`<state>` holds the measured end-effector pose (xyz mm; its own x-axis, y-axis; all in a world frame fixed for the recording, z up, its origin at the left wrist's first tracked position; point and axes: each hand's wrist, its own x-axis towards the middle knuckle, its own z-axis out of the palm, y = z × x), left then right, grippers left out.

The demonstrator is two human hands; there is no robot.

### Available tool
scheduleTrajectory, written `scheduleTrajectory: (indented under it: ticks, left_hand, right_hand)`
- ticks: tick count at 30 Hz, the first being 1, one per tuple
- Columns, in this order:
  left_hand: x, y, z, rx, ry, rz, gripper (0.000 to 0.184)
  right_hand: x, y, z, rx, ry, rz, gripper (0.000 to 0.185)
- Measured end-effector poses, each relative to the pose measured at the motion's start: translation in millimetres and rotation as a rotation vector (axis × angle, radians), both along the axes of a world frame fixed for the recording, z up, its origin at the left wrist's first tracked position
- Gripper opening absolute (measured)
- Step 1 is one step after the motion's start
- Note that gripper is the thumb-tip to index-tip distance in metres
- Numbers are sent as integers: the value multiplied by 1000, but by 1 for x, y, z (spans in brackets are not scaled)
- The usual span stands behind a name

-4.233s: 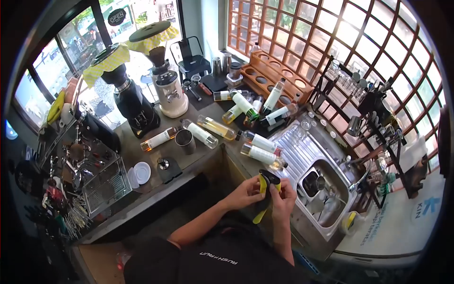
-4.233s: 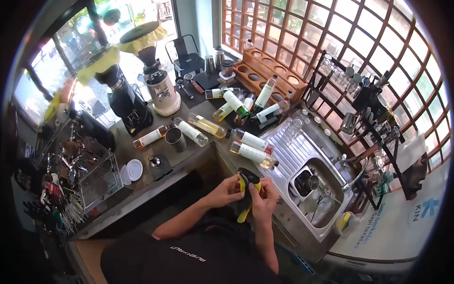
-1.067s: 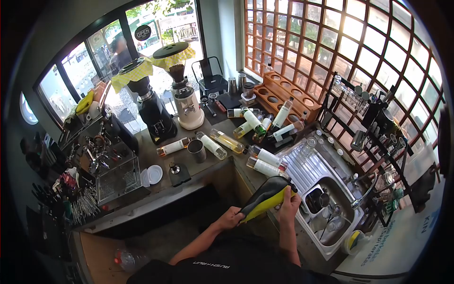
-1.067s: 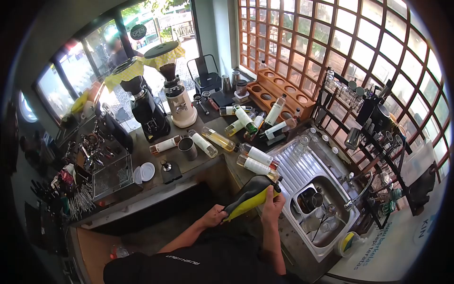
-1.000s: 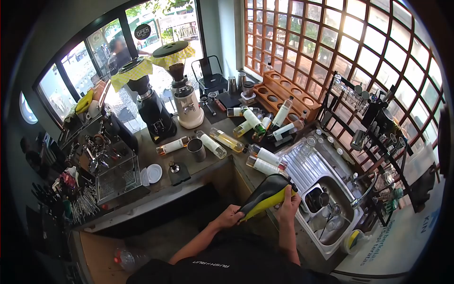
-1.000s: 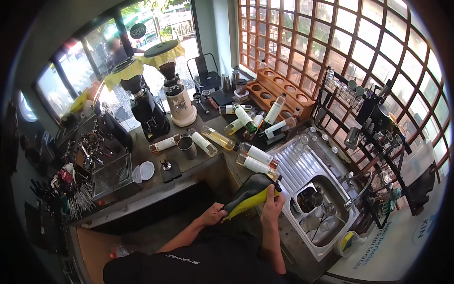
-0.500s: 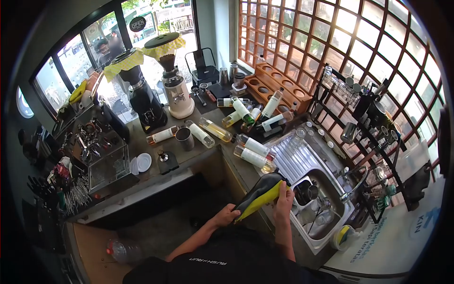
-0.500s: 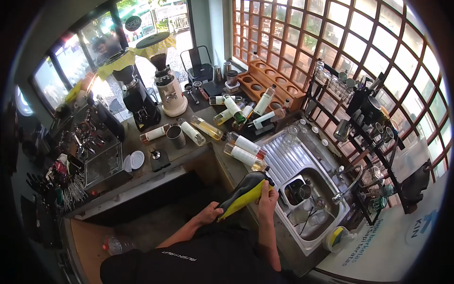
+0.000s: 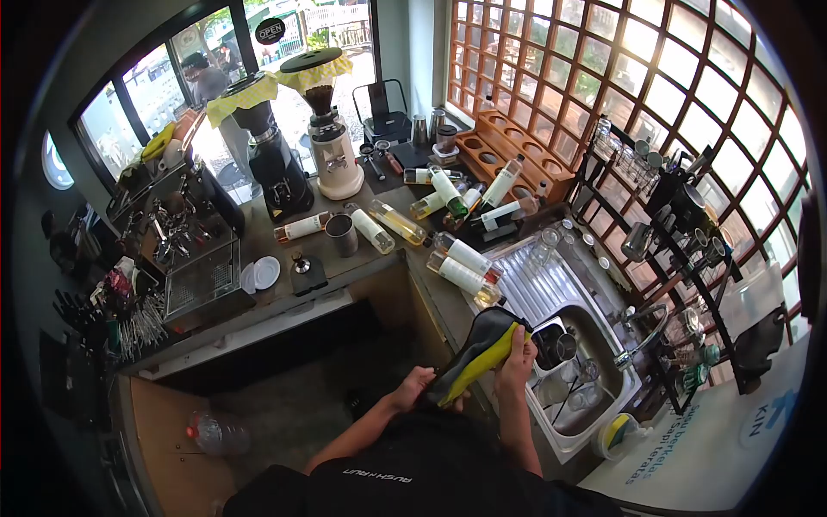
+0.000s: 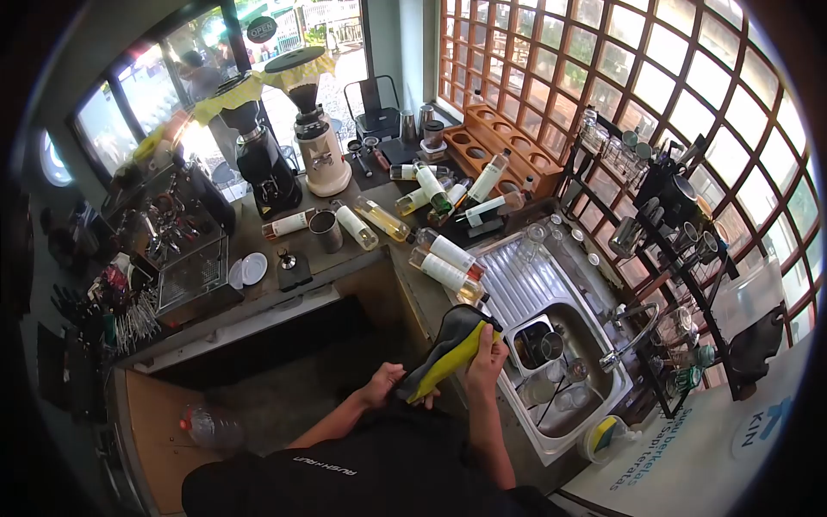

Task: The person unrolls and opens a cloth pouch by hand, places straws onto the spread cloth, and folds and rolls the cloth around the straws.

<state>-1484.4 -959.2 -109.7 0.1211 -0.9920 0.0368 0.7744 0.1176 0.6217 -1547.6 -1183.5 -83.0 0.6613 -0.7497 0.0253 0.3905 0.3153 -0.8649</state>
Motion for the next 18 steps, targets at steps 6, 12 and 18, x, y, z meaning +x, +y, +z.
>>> scheduleTrajectory:
  ticks: [6, 12, 18]
  left_hand:
    - [-12, 18, -64, 526, 93, 267, 50]
    - [-15, 48, -32, 178, -332, 266, 38]
    - [-30, 110, -31, 118, -130, 353, 37]
  right_hand:
    - [-19, 5, -2, -88, -13, 116, 33]
    - [-38, 51, 27, -102, -58, 7, 36]
    - [-49, 104, 16, -50, -52, -79, 35]
